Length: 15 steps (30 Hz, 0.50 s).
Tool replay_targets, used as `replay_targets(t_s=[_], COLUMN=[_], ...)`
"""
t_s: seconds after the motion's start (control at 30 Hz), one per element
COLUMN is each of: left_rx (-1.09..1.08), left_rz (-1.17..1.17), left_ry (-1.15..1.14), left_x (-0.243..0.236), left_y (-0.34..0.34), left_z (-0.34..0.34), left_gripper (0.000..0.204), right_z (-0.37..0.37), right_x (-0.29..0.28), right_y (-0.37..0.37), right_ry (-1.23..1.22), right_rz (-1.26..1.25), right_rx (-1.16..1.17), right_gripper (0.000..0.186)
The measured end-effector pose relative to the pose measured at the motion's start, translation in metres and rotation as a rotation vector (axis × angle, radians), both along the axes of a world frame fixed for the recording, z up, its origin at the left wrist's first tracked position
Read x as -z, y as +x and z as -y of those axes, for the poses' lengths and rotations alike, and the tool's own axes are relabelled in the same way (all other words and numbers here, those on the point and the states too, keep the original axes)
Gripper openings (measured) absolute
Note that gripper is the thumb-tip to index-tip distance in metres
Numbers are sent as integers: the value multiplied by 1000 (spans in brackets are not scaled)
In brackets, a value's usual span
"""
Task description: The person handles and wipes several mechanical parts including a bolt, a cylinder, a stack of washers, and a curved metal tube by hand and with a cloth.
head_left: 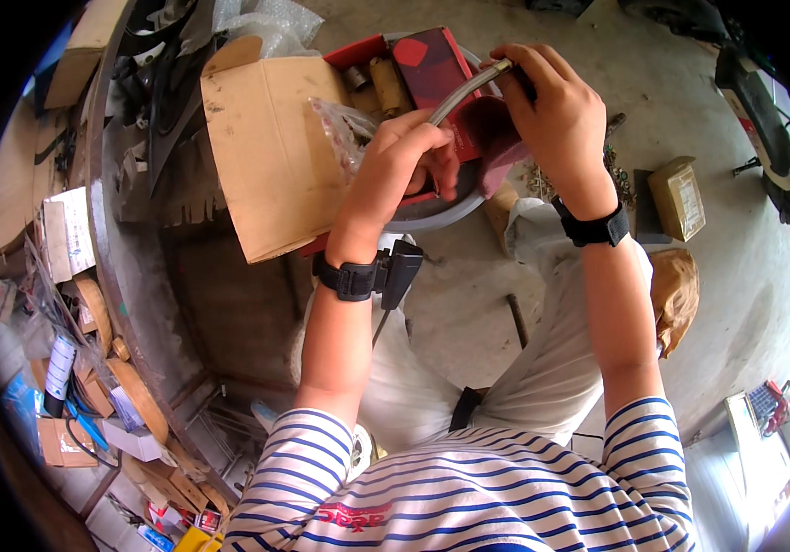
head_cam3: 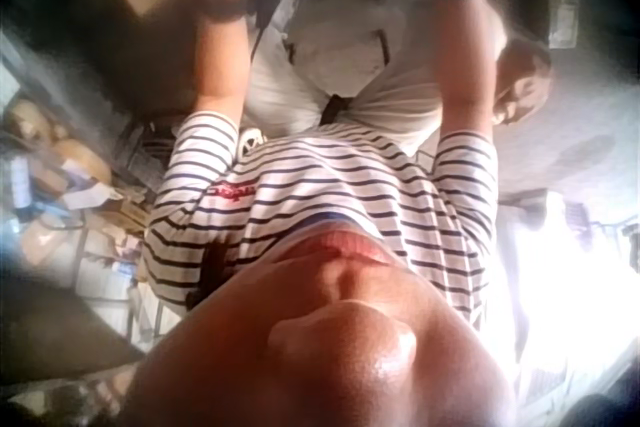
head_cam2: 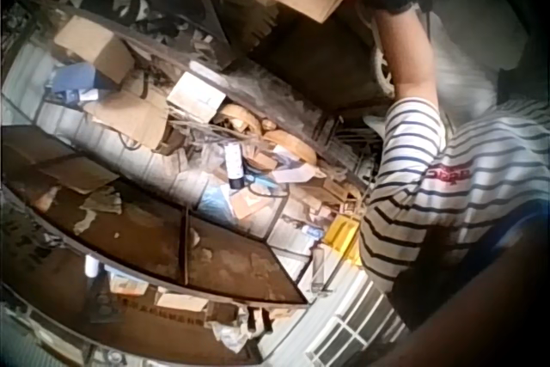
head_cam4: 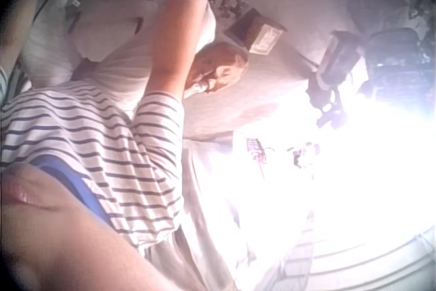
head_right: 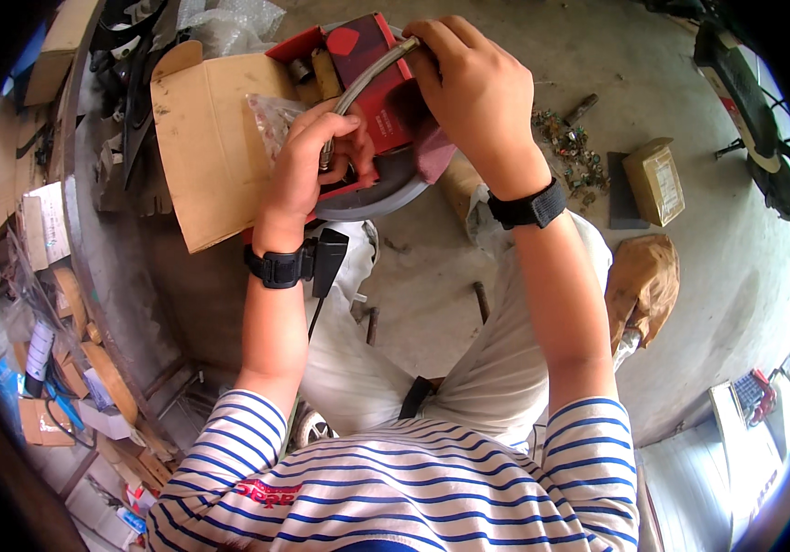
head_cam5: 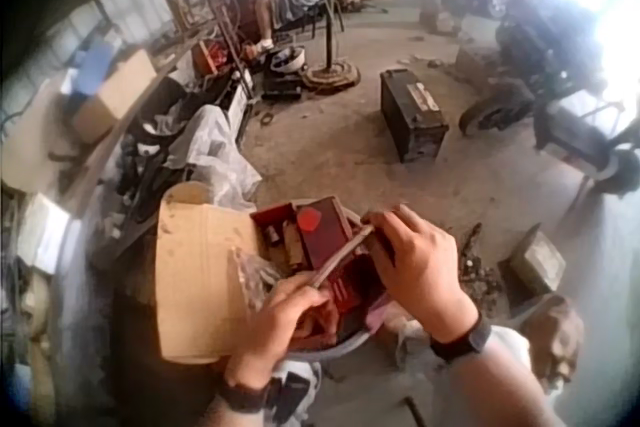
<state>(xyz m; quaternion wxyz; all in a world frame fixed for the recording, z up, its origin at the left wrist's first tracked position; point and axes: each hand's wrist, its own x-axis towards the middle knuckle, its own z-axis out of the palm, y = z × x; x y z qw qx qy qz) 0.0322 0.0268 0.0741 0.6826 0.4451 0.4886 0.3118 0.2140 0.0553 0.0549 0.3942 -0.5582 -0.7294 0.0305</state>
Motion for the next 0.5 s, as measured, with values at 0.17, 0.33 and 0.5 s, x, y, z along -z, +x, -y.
replay_targets(t_s=[0.17, 0.33, 0.5], left_rx=[-44, -173, -258], left_rz=[147, 361, 530], left_ry=[18, 60, -38], left_x=[11, 11, 15], left_y=[-3, 4, 7], left_z=[-2, -5, -5], left_gripper=[34, 51, 55], right_z=[2, 3, 5], right_x=[4, 10, 16], right_y=[0, -1, -8], right_ry=[6, 29, 37], right_rz=[143, 237, 224], right_rx=[25, -66, -102], right_gripper=[15, 13, 13])
